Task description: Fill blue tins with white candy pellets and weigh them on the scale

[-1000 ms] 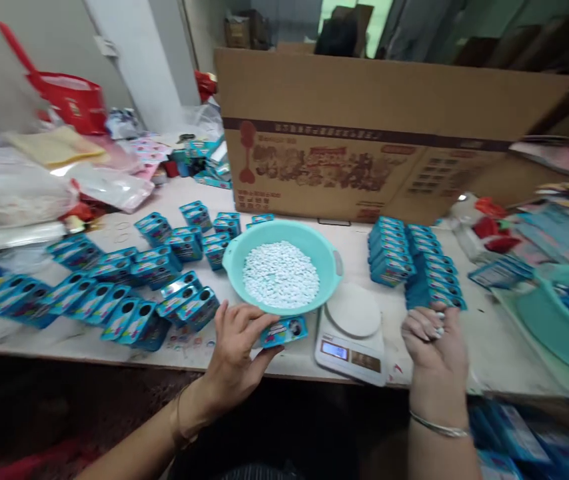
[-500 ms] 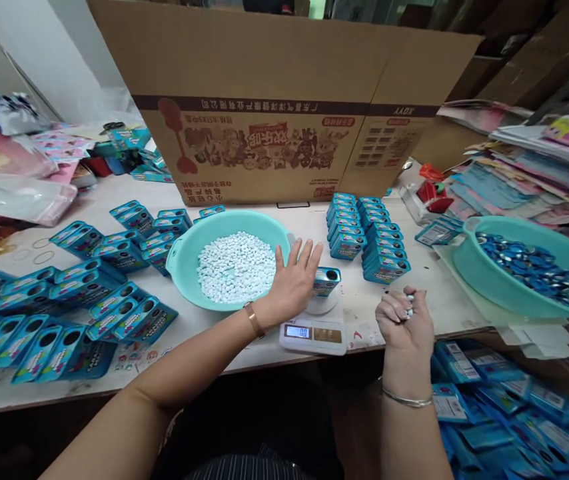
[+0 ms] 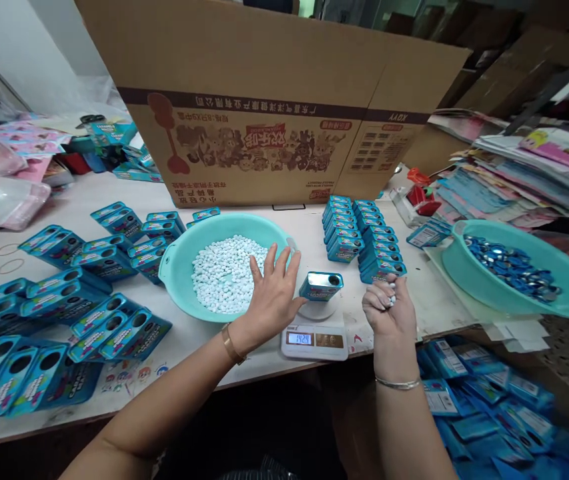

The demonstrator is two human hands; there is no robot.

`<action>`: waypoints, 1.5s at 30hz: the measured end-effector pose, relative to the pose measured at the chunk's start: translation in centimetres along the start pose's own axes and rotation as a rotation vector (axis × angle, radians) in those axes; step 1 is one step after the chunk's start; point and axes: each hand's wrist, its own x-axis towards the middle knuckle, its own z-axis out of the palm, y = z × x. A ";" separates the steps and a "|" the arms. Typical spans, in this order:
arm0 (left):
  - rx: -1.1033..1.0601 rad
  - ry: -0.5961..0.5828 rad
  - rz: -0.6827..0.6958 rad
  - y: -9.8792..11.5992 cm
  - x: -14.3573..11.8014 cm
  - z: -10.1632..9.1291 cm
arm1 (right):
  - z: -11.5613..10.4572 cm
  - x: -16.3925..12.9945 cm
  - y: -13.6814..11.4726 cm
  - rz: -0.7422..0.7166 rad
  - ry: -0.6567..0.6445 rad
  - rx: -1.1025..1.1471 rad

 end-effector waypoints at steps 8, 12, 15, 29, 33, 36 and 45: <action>-0.079 -0.043 0.071 2.0 2.0 1.4 | 2.8 1.2 0.6 -0.026 0.031 -0.099; -0.125 -0.076 0.107 3.1 3.6 2.8 | 4.6 1.8 1.8 -0.080 0.060 -0.145; -0.140 -0.096 0.134 3.8 4.6 3.8 | 5.5 2.4 3.0 -0.152 0.113 -0.186; -0.163 -0.105 0.107 3.8 5.8 4.8 | 6.3 2.5 5.0 -0.354 0.092 -0.355; -0.157 -0.115 0.110 4.1 6.1 4.9 | 6.4 2.7 5.0 -0.351 0.091 -0.370; -0.158 -0.119 0.117 4.2 5.8 4.5 | 6.4 2.9 4.5 -0.310 0.095 -0.318; -0.035 0.311 -0.007 -2.6 -3.9 1.4 | 5.4 2.4 1.6 -0.182 0.094 -0.115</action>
